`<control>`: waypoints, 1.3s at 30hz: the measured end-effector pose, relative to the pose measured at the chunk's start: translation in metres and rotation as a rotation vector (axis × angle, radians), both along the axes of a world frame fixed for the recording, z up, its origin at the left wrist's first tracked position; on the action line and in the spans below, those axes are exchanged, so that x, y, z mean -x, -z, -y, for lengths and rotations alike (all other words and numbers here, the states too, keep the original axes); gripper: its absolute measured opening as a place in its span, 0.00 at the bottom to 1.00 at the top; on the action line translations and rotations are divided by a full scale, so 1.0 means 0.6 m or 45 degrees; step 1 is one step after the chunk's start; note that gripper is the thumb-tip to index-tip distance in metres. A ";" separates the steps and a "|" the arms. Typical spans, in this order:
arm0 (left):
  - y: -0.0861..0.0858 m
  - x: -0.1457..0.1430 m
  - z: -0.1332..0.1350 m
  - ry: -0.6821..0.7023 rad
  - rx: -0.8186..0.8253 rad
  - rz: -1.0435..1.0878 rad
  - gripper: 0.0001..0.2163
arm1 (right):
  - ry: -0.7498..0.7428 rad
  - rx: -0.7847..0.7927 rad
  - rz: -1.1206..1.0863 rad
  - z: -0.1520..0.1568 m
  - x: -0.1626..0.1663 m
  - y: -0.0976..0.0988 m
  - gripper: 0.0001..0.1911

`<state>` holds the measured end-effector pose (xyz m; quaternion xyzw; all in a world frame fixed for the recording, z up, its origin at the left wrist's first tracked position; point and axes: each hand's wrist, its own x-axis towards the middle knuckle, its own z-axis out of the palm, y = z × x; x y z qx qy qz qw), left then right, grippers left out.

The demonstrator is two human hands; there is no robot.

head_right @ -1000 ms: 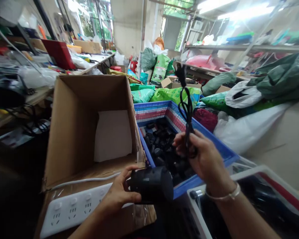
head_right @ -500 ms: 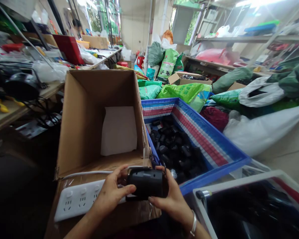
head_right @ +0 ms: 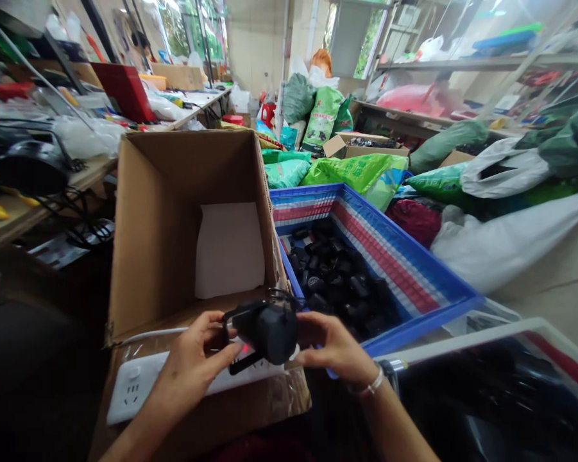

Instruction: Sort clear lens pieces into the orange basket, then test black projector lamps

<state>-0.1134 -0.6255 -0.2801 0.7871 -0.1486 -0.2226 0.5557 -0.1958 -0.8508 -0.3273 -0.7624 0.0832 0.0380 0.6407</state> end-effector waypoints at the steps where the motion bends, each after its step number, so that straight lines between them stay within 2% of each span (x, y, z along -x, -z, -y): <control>1: 0.000 -0.007 -0.006 0.000 0.040 -0.065 0.12 | 0.061 0.043 -0.062 0.022 0.000 0.010 0.20; 3: 0.003 -0.016 -0.014 0.008 0.133 -0.217 0.14 | 0.287 0.235 -0.081 0.052 -0.003 0.037 0.18; 5: 0.006 -0.015 -0.016 0.029 0.197 -0.345 0.15 | 0.417 0.388 0.004 0.055 -0.010 0.066 0.27; 7: 0.006 -0.009 -0.014 0.066 0.234 -0.410 0.17 | 0.361 0.462 0.091 0.039 -0.023 0.086 0.32; 10: -0.002 0.000 -0.013 0.127 0.278 -0.454 0.17 | 0.244 0.570 0.179 0.011 -0.043 0.097 0.22; 15: -0.026 -0.004 -0.031 0.151 0.365 -0.557 0.19 | 0.253 0.649 0.167 0.012 -0.049 0.103 0.13; 17: -0.036 -0.010 -0.045 0.120 0.377 -0.542 0.20 | 0.244 0.663 0.174 0.024 -0.043 0.101 0.11; 19: -0.044 -0.016 -0.062 0.026 0.350 -0.456 0.20 | 0.317 0.703 0.189 0.034 -0.035 0.089 0.12; 21: -0.050 -0.023 -0.081 -0.092 0.296 -0.329 0.20 | 0.478 0.743 0.166 0.040 -0.029 0.064 0.14; 23: -0.051 -0.031 -0.101 -0.194 0.246 -0.203 0.20 | 0.572 0.659 0.111 0.036 -0.026 0.032 0.15; 24: -0.050 -0.036 -0.109 -0.240 0.235 -0.148 0.20 | 0.558 0.563 0.085 0.029 -0.025 0.018 0.15; 26: -0.041 -0.045 -0.122 -0.320 0.266 -0.085 0.20 | 0.413 0.334 0.056 0.007 -0.024 -0.003 0.15; 29: -0.018 -0.053 -0.128 -0.446 0.488 -0.155 0.20 | 0.155 0.153 0.103 -0.034 -0.024 -0.003 0.14; 33: 0.008 -0.055 -0.123 -0.556 0.781 -0.352 0.20 | -0.007 0.221 0.178 -0.074 -0.026 0.022 0.13; 36: 0.019 -0.053 -0.122 -0.552 0.813 -0.424 0.19 | -0.075 0.267 0.207 -0.087 -0.028 0.026 0.13; 39: 0.027 -0.052 -0.126 -0.532 0.842 -0.469 0.19 | -0.197 0.405 0.256 -0.091 -0.030 0.018 0.10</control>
